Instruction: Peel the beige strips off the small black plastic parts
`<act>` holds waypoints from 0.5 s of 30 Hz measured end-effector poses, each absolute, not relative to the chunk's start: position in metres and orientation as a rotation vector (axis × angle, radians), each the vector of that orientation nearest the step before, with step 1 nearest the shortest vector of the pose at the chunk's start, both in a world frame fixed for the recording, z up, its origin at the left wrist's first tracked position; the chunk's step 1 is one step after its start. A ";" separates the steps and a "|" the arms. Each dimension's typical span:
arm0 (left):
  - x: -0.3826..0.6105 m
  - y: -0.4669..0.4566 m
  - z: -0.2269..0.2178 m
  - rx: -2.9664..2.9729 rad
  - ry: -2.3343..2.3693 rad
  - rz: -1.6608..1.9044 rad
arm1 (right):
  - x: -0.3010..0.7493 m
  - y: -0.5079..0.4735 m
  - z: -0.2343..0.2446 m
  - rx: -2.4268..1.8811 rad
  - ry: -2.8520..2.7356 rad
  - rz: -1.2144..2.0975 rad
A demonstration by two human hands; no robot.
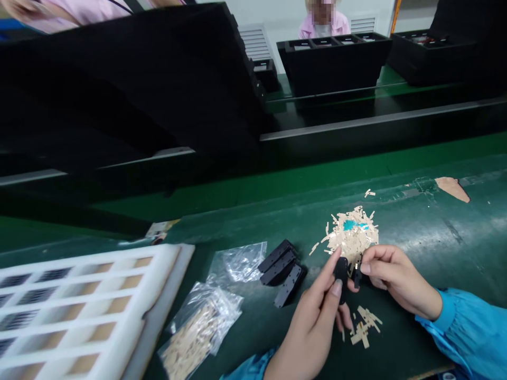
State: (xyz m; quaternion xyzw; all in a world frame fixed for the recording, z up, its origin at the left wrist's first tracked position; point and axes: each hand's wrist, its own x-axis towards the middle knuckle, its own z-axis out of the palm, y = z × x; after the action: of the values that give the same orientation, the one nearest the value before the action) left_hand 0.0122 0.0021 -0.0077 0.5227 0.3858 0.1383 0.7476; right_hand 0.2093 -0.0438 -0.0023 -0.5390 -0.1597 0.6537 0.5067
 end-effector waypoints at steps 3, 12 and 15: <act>0.016 0.006 -0.010 0.951 0.802 0.333 | 0.209 -0.044 -0.001 -1.279 -0.451 1.573; 0.015 0.010 -0.005 0.876 0.745 0.274 | 0.209 -0.043 -0.004 -1.380 -0.603 1.580; 0.014 0.009 -0.006 0.882 0.740 0.253 | 0.210 -0.043 -0.005 -1.406 -0.620 1.579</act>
State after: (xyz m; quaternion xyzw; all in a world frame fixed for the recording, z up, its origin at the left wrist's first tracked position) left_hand 0.0136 0.0087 -0.0059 0.4157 0.3492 0.1194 0.8313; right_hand 0.2095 -0.0427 -0.0053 -0.5690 -0.2509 0.6394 0.4522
